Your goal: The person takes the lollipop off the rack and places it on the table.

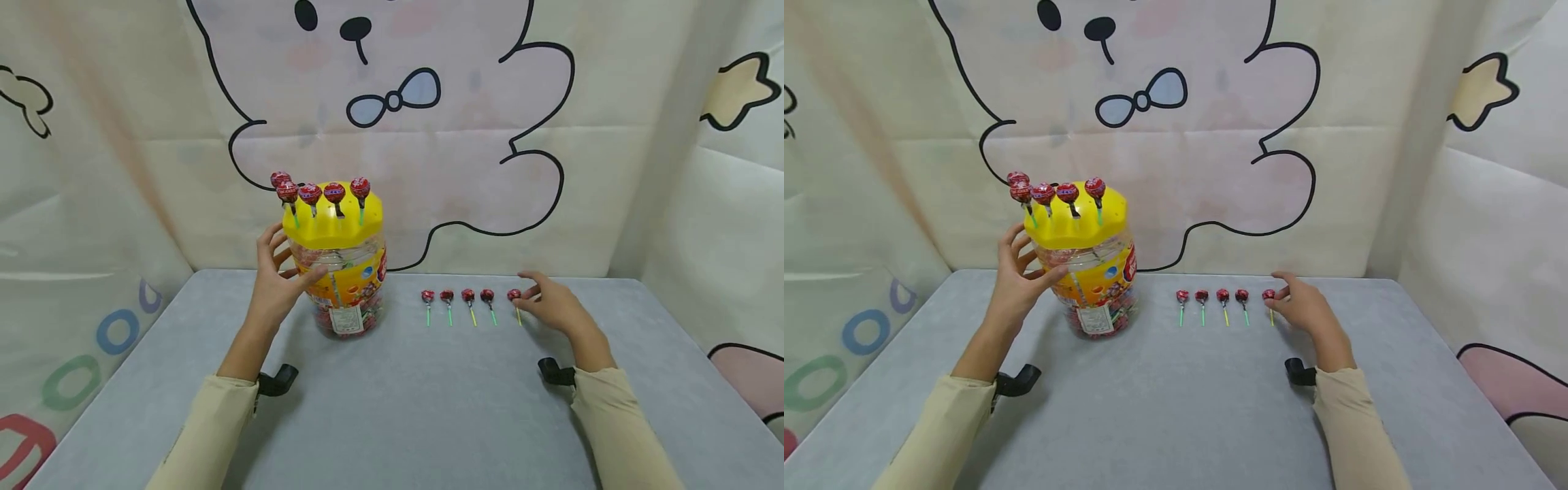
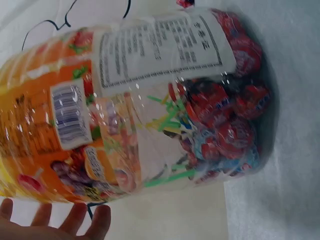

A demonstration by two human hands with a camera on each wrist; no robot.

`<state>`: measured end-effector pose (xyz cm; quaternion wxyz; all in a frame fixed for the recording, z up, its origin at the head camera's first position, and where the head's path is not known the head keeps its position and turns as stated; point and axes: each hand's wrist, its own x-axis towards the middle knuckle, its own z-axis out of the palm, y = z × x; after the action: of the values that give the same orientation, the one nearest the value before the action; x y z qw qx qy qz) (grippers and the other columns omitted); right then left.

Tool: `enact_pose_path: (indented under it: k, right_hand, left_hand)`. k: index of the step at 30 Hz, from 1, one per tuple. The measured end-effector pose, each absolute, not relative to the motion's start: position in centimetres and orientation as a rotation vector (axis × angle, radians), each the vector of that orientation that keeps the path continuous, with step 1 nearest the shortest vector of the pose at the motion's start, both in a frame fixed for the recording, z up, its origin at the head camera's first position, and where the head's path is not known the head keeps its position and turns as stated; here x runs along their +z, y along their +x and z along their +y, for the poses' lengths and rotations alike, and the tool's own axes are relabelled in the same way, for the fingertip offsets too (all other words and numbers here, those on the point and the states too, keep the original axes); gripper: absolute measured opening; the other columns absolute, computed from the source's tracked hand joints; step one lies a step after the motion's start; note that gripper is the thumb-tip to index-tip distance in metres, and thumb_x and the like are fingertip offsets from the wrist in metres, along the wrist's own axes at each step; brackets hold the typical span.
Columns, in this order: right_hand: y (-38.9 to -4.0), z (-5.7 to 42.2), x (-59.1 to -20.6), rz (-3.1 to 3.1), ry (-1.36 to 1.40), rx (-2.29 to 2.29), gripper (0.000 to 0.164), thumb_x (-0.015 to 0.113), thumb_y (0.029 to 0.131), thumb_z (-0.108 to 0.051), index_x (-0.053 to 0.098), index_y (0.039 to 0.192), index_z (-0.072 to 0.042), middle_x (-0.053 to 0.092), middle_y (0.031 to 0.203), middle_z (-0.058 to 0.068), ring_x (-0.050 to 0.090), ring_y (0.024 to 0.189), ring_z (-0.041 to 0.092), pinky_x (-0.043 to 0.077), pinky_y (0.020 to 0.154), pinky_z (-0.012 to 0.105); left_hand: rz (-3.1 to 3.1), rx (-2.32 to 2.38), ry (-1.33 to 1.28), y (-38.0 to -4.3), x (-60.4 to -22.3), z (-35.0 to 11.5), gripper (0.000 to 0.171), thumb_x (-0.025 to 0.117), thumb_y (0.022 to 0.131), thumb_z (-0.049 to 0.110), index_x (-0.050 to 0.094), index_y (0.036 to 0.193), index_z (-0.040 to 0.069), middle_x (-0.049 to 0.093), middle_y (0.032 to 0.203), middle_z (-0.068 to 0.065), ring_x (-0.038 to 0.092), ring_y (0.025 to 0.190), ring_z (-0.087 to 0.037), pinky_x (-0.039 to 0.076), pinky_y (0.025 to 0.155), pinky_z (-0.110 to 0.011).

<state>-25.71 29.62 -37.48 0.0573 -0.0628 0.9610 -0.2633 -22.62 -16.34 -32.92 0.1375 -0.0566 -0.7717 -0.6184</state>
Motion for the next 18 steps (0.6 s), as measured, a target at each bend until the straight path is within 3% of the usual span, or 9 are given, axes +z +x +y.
enact_pose_path:
  k: [4, 11, 18]
  right_hand:
    - [-23.9, 26.6, -34.2, 2.955, -0.340, -0.955, 0.068, 0.056, 0.101, -0.043, 0.029, 0.156, -0.013, 0.062, 0.132, 0.020, 0.061, 0.117, 0.040, 0.054, 0.086, 0.051]
    - [-21.3, 17.3, -29.3, 2.791, -0.689, -1.273, 0.056, 0.061, 0.099, -0.038, 0.039, 0.150, -0.032, 0.060, 0.134, 0.002, 0.062, 0.119, 0.025, 0.056, 0.093, 0.045]
    - [-20.5, 10.1, -28.1, 2.580, -0.743, -1.495, 0.061, 0.063, 0.098, -0.030, 0.033, 0.152, -0.035, 0.045, 0.152, 0.004, 0.056, 0.130, 0.030, 0.050, 0.105, 0.052]
  left_hand:
    - [-2.206, -1.826, -0.218, -23.1, -33.2, -17.0, 0.090, 0.076, 0.089, 0.020, 0.016, 0.154, 0.037, 0.025, 0.161, -0.003, 0.030, 0.145, -0.028, 0.033, 0.112, -0.051]
    - [-2.201, -1.801, -0.318, -23.7, -33.4, -17.3, 0.088, 0.072, 0.091, 0.017, 0.017, 0.155, 0.039, 0.024, 0.163, -0.001, 0.028, 0.148, -0.030, 0.032, 0.114, -0.056]
    - [-2.192, -1.844, -0.344, -23.9, -32.9, -17.5, 0.084, 0.068, 0.094, 0.021, 0.015, 0.156, 0.039, 0.022, 0.164, 0.000, 0.028, 0.148, -0.031, 0.028, 0.117, -0.060]
